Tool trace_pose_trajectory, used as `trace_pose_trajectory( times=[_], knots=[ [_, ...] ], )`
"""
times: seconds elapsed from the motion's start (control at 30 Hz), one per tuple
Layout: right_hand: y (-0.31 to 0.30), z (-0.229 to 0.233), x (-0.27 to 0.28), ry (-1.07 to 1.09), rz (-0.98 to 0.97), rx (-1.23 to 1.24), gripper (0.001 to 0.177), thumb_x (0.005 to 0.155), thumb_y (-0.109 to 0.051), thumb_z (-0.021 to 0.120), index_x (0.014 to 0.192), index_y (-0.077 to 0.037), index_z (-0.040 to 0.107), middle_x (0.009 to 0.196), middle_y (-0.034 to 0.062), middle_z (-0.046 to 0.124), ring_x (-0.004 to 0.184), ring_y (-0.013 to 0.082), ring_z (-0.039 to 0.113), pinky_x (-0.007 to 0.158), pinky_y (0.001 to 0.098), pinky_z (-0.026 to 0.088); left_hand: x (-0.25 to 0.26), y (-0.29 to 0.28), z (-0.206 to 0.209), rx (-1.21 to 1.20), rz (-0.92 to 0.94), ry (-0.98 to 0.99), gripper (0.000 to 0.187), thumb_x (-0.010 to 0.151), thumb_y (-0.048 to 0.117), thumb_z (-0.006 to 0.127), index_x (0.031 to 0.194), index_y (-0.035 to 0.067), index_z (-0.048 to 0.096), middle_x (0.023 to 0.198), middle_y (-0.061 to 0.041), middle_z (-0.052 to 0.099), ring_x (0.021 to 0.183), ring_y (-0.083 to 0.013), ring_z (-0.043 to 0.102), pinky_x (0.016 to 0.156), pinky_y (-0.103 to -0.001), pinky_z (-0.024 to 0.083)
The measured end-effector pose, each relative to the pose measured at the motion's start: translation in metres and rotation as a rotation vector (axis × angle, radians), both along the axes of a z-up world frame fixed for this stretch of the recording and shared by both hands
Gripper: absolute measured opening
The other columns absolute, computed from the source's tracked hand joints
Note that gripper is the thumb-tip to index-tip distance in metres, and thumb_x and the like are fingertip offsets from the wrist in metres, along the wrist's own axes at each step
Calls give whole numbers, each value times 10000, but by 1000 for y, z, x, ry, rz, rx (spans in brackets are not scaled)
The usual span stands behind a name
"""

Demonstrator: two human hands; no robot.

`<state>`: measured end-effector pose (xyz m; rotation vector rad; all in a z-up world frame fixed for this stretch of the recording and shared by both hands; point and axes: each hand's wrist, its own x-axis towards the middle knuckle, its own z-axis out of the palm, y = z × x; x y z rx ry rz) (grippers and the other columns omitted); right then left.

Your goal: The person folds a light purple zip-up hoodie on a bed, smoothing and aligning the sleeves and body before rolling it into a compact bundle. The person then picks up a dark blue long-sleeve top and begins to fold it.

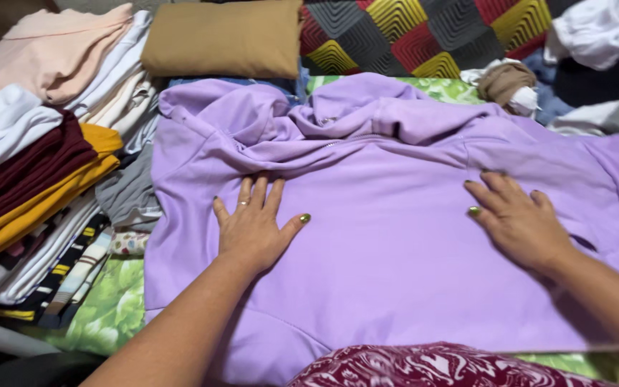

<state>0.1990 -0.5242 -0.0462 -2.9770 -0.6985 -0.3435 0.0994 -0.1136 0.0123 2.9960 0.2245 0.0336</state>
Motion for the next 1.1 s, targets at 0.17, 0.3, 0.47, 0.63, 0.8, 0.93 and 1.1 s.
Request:
trace_pose_trajectory(
  times=[0.17,0.3,0.47,0.63,0.8,0.93,1.1],
  knots=[
    [-65,-4,-27,-161,-83,382,373,935,-217,656,1269,-52,685,1338,174,659,1231,371,618,1073,406,471,-16,-32,5,-10,-73,-131,763,911,541,606,1538,178,366,1661,-111,209,1531,-318,154,1119,-747,144],
    [-122,-34,-54,-250,-284,295,253,973,-152,682,1205,-58,720,1260,180,686,1213,357,616,1117,415,477,-57,-76,6,-345,-573,-37,753,818,460,738,1462,165,481,1639,-134,302,1544,-342,233,1165,-684,237],
    [-166,-69,-74,-167,-481,684,422,951,-80,638,1350,37,565,1263,312,633,1206,421,624,1039,501,505,-101,-107,15,-296,-804,264,839,709,342,791,1464,178,463,1635,-142,235,1521,-363,166,1115,-760,121],
    [-202,-78,-70,168,-1105,1001,690,920,-220,716,1513,-120,380,1207,240,616,1023,415,633,829,627,514,-104,-111,17,-217,-795,294,776,742,125,691,1475,168,442,1647,-126,239,1540,-337,184,1136,-731,159],
    [-253,-92,-57,496,-1206,1121,545,984,-307,674,1388,32,542,1103,240,636,836,404,684,750,603,583,-105,-109,5,-210,-796,207,712,814,-23,599,1483,149,425,1647,-144,250,1530,-362,200,1132,-700,224],
    [-249,-81,-69,500,-1188,963,583,890,-162,702,1402,56,528,1059,266,637,810,400,685,704,555,588,-107,-110,2,-284,-805,265,654,863,-6,569,1483,155,435,1642,-141,258,1532,-357,204,1137,-691,233],
    [-157,-7,-118,33,-812,364,687,774,20,738,1419,85,511,1004,298,638,778,395,687,647,495,594,-100,-100,4,-241,-867,308,757,748,18,623,1471,180,466,1644,-104,263,1529,-334,188,1146,-673,204]
  ],
)
